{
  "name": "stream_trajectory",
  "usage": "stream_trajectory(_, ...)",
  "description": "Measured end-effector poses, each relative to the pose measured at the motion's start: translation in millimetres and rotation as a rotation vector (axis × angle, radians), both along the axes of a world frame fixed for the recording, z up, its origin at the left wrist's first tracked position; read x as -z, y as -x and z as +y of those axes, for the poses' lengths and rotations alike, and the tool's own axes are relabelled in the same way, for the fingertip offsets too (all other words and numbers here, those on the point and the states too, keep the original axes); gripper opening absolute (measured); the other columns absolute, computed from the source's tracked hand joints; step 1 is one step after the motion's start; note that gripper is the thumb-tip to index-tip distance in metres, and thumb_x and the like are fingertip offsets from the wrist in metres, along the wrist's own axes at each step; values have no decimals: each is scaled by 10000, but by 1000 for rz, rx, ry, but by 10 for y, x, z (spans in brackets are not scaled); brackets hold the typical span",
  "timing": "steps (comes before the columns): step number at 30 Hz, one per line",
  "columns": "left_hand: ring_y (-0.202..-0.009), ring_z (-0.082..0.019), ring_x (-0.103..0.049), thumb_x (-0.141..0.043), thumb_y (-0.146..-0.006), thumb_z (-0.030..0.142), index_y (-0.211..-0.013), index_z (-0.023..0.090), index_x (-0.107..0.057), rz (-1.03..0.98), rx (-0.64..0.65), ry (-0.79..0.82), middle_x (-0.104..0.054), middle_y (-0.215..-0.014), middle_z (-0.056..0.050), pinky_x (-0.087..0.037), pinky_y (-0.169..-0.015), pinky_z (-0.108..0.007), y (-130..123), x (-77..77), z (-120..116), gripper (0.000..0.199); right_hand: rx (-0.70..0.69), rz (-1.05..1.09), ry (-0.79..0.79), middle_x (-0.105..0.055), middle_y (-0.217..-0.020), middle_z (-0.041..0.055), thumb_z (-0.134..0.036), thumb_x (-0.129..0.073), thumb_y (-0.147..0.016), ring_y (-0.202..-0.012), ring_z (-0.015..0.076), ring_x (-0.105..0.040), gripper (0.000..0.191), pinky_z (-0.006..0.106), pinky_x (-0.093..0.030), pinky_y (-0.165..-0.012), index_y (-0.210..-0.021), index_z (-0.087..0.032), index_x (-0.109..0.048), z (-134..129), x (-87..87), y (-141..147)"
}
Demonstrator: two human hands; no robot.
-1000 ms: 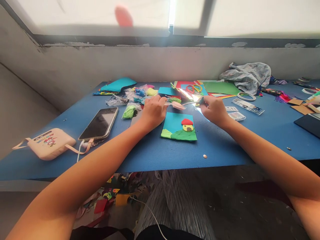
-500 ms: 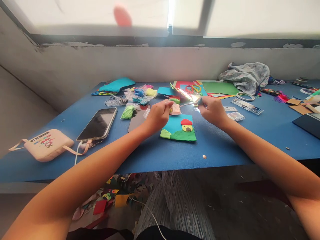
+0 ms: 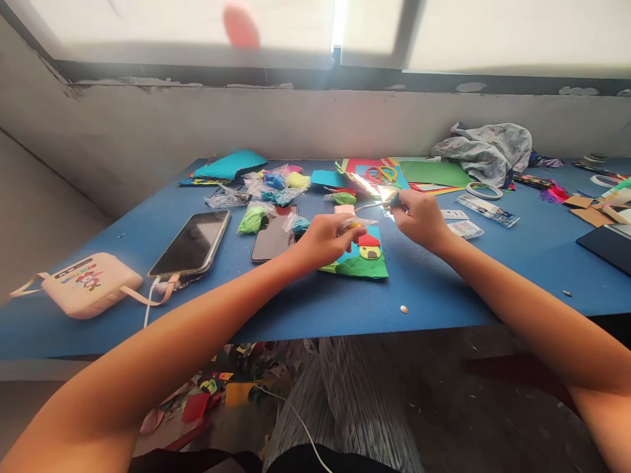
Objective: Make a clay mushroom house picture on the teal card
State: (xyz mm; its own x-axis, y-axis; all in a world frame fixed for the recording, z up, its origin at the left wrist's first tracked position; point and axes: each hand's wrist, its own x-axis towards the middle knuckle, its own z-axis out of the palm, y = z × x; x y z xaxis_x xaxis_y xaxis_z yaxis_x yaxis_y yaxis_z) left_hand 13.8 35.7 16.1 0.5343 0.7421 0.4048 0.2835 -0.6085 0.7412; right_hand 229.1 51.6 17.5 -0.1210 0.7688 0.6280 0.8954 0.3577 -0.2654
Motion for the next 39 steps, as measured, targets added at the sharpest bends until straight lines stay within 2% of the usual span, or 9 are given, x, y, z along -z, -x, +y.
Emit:
stream_trajectory(5,-520,-104,-544,-529,-872,238,-600,155,-600,17,3,-42,-600,-552,13,-405,-563,-229,14,-11,8,293,-5,7,-8,-547,-602,36,-123,-453,-690,-564,164,-433,126,279,-278,-548,-612,-205,-509,6,16,-5)
stream_trajectory(12,-507,-102,-559,-515,-860,208,-543,164,-577,92,-2,-105,-603,-515,20,-406,-558,-227,17,-34,-20,326,-11,7,-7,-535,-591,32,-134,-449,-685,-552,157,-417,122,278,-255,-535,-594,-206,-486,7,17,-8)
stream_trajectory(18,-510,-94,-501,-470,-783,88,-520,159,-551,142,-4,-201,-545,-488,34,-355,-539,-222,37,-58,-15,284,-14,9,-4,-524,-580,26,-141,-459,-680,-551,156,-413,118,278,-255,-535,-584,-209,-475,9,16,-9)
stream_trajectory(26,-487,-85,-327,-510,-815,170,-552,158,-553,164,-72,-220,-355,-453,59,-248,-505,-242,47,-89,-25,267,-6,5,12,-528,-577,28,-144,-457,-677,-546,157,-410,119,280,-260,-535,-579,-211,-467,3,4,-4)
stream_trajectory(30,-454,-88,-317,-513,-858,237,-455,182,-404,142,-122,-158,-302,-410,55,-225,-496,-266,35,-87,-33,422,-6,2,22,-565,-608,42,-148,-457,-683,-569,171,-447,116,284,-284,-551,-595,-210,-501,-3,-2,-3)
stream_trajectory(33,-427,-87,-331,-469,-924,369,-428,196,-315,65,-152,-87,-330,-387,43,-237,-489,-274,33,-74,-35,547,-4,0,27,-581,-618,48,-154,-453,-686,-577,178,-461,121,287,-296,-557,-609,-209,-528,-7,-5,-1)
stream_trajectory(36,-422,-90,-394,-406,-962,422,-470,198,-384,-9,-130,19,-410,-403,32,-311,-499,-262,31,-72,-30,541,1,-1,33,-591,-626,54,-163,-450,-689,-579,180,-466,126,288,-297,-554,-618,-205,-545,-10,-4,0)
stream_trajectory(39,-448,-98,-464,-401,-972,334,-592,189,-477,-58,-95,158,-477,-473,29,-359,-500,-246,6,-77,-22,413,2,0,35,-605,-645,61,-166,-448,-689,-595,185,-480,131,289,-313,-566,-633,-201,-561,-8,2,-3)
